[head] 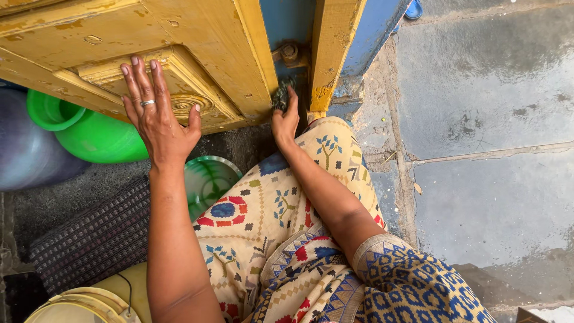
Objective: The person sits on the floor and uses a patterned cloth to wipe the lower section of a yellow wooden door. They dip the cloth into a yellow bucket of water, wring it out, and then scrub the door's surface and frame.
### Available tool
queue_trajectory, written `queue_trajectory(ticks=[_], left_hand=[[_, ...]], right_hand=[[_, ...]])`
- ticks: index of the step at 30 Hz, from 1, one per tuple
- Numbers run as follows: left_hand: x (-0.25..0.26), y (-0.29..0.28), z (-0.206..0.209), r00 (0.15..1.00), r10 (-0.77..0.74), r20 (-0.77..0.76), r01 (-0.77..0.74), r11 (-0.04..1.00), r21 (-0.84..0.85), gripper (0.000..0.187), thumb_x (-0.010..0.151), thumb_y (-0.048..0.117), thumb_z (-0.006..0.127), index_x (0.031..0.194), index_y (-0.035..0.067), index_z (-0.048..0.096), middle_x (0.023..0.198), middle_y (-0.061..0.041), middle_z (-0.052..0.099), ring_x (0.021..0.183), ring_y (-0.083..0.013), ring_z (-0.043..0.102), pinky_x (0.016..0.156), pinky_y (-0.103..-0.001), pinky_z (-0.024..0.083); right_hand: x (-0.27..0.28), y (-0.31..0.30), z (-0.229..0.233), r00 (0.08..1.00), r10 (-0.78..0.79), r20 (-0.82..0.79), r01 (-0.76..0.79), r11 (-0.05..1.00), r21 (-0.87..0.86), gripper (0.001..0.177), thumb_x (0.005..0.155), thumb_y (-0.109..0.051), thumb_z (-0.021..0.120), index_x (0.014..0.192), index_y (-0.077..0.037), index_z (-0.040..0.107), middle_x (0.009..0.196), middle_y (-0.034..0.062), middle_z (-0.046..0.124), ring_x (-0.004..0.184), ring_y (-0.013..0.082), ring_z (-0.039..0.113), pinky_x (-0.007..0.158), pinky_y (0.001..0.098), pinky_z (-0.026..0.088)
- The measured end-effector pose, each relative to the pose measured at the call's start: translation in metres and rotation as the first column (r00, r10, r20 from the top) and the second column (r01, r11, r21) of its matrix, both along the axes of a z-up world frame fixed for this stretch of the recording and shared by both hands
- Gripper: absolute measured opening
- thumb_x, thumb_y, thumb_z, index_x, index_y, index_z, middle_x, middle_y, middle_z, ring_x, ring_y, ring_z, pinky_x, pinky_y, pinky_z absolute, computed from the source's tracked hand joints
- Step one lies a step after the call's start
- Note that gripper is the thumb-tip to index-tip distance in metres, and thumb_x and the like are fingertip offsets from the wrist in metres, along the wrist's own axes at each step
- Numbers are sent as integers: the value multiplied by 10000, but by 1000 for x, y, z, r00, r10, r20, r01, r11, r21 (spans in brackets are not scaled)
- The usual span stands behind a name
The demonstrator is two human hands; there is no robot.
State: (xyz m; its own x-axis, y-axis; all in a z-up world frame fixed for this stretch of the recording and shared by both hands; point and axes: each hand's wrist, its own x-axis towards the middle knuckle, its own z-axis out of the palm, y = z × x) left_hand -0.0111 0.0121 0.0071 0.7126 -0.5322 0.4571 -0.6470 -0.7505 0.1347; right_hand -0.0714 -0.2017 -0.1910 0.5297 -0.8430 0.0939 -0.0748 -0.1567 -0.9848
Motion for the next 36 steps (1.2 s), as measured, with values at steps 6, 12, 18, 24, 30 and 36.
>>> queue_trajectory(ticks=[6,12,18,24,30,36], left_hand=[[1,3,-3,1000,1,-1,-1,1000,8,955,1010,328,787,1715,139,170,1758,-153,116,1657,-382,82,1293,-661,245],[3,3,-5,1000,-1,-3,1,1000,6,942,1008,326,777,1700,133,167,1742,-160,116,1659,-387,79,1308,-656,236],[3,5,-5,1000,-1,-5,1,1000,16,956,973,324,754,1703,134,167,1744,-165,119,1615,-378,83,1316,-657,240],[1,3,-3,1000,13,-22,-13,1000,20,958,984,336,765,1699,117,167,1739,-181,120,1627,-396,82,1309,-659,251],[1,2,-7,1000,18,-16,-18,1000,19,977,937,302,733,1703,111,158,1739,-188,112,1612,-397,74,1275,-630,261],[1,2,-9,1000,18,-19,-18,1000,6,972,944,304,735,1705,120,158,1741,-182,114,1614,-387,69,1278,-632,263]], right_hand=[[-2,-2,9,995,27,93,-22,998,-55,646,821,97,426,1405,-128,590,1237,192,694,1021,388,681,886,414,537],[14,-8,-16,993,-44,-105,51,996,67,615,765,101,445,1330,-94,591,1166,190,704,1051,343,693,922,377,511],[11,-5,-41,968,-91,232,84,996,41,518,807,99,430,1252,-37,657,1217,148,736,1117,254,697,1026,346,523],[-14,-12,30,796,189,575,-122,980,-154,528,894,70,521,1410,-38,501,1401,113,562,1303,231,554,1161,325,426],[-4,-12,28,926,190,327,-121,968,-221,454,929,-18,577,1382,-27,553,1357,137,648,1259,256,646,1119,358,482],[4,-3,-28,989,-57,-136,54,998,-23,423,818,16,593,1213,-130,625,1123,133,751,1033,269,701,903,360,525]])
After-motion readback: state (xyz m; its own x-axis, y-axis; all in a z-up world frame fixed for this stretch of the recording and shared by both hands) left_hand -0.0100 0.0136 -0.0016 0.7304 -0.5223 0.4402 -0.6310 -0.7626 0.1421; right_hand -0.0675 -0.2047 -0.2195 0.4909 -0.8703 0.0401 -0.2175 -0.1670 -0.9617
